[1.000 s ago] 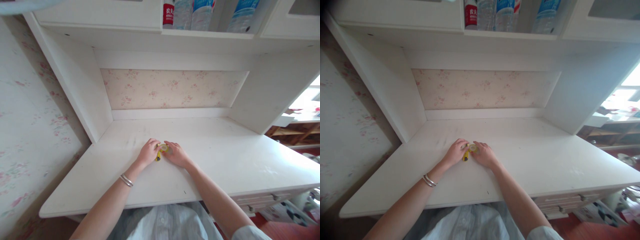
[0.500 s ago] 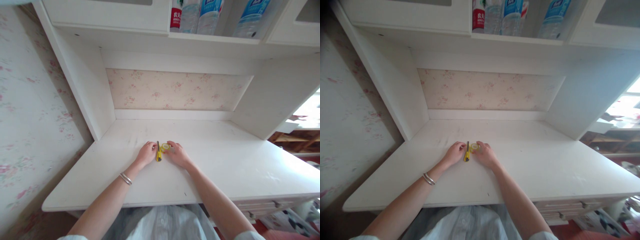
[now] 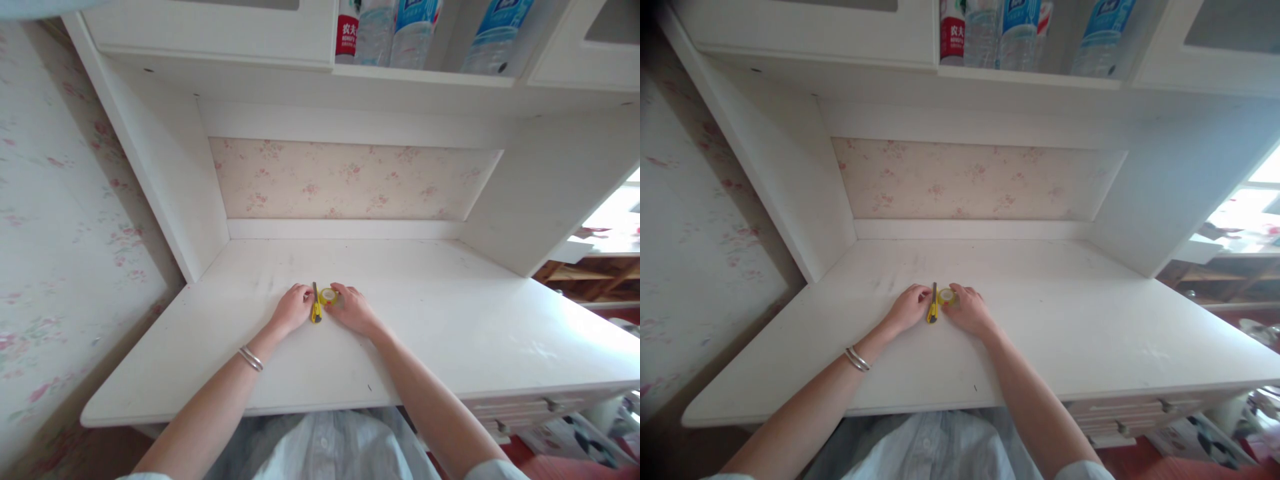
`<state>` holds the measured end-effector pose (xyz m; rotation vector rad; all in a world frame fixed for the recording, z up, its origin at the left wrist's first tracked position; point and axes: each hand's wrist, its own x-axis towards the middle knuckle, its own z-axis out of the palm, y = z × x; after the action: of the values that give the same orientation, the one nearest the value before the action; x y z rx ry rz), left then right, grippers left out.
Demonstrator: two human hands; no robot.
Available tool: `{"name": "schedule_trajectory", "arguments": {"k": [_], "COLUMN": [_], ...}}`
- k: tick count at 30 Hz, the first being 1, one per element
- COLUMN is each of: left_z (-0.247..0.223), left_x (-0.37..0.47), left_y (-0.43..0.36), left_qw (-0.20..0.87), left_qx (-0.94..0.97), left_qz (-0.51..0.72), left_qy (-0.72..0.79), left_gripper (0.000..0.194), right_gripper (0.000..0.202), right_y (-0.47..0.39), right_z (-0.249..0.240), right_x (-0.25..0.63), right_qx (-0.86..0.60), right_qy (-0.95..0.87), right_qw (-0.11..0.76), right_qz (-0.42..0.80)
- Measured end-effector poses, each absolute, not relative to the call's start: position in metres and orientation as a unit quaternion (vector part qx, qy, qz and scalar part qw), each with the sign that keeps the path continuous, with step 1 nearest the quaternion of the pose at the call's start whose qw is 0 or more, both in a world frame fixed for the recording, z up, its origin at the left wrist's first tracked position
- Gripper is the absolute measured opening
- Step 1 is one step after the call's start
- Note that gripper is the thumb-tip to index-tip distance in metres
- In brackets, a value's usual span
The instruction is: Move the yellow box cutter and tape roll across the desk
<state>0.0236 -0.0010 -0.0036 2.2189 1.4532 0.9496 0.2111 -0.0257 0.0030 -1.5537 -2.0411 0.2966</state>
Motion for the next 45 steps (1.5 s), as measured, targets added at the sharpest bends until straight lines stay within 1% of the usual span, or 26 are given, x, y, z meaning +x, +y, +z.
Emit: {"name": "schedule_trajectory", "arguments": {"k": [6,16,22,26,32,36,40,45], "left_z": [-0.004,-0.003,-0.002,-0.002,-0.003,-0.002,0.000,-0.001], "left_x": [0.024,0.024,0.024,0.025,0.024,0.024,0.024,0.025], "left_y": [-0.002,-0.004,-0.004,-0.004,-0.005,-0.005,-0.006,-0.006], "left_qw": [0.165,0.158,0.158,0.137,0.121,0.121,0.124,0.120], "left_qx": [0.776,0.784,0.785,0.795,0.798,0.798,0.797,0.798], "left_qz": [0.328,0.324,0.305,0.295,0.286,0.285,0.283,0.279], "left_qy": [0.512,0.506,0.515,0.513,0.516,0.516,0.518,0.521], "left_gripper": [0.018,0.018,0.019,0.018,0.019,0.018,0.019,0.019], "right_gripper": [0.057,0.059,0.051,0.048,0.045,0.043,0.047,0.053], "right_y": [-0.025,-0.018,-0.017,-0.017,-0.017,-0.019,-0.022,-0.025], "right_z": [0.002,-0.005,-0.009,-0.009,-0.008,-0.005,0.001,0.006], "right_x": [0.211,0.219,0.221,0.220,0.217,0.216,0.214,0.208], "right_qx": [-0.592,-0.565,-0.548,-0.544,-0.561,-0.572,-0.577,-0.599], "right_qy": [-0.750,-0.757,-0.752,-0.749,-0.740,-0.742,-0.748,-0.745], "right_qw": [0.268,0.292,0.323,0.332,0.325,0.304,0.288,0.274], "right_qz": [0.122,0.151,0.175,0.181,0.180,0.173,0.157,0.106]}}
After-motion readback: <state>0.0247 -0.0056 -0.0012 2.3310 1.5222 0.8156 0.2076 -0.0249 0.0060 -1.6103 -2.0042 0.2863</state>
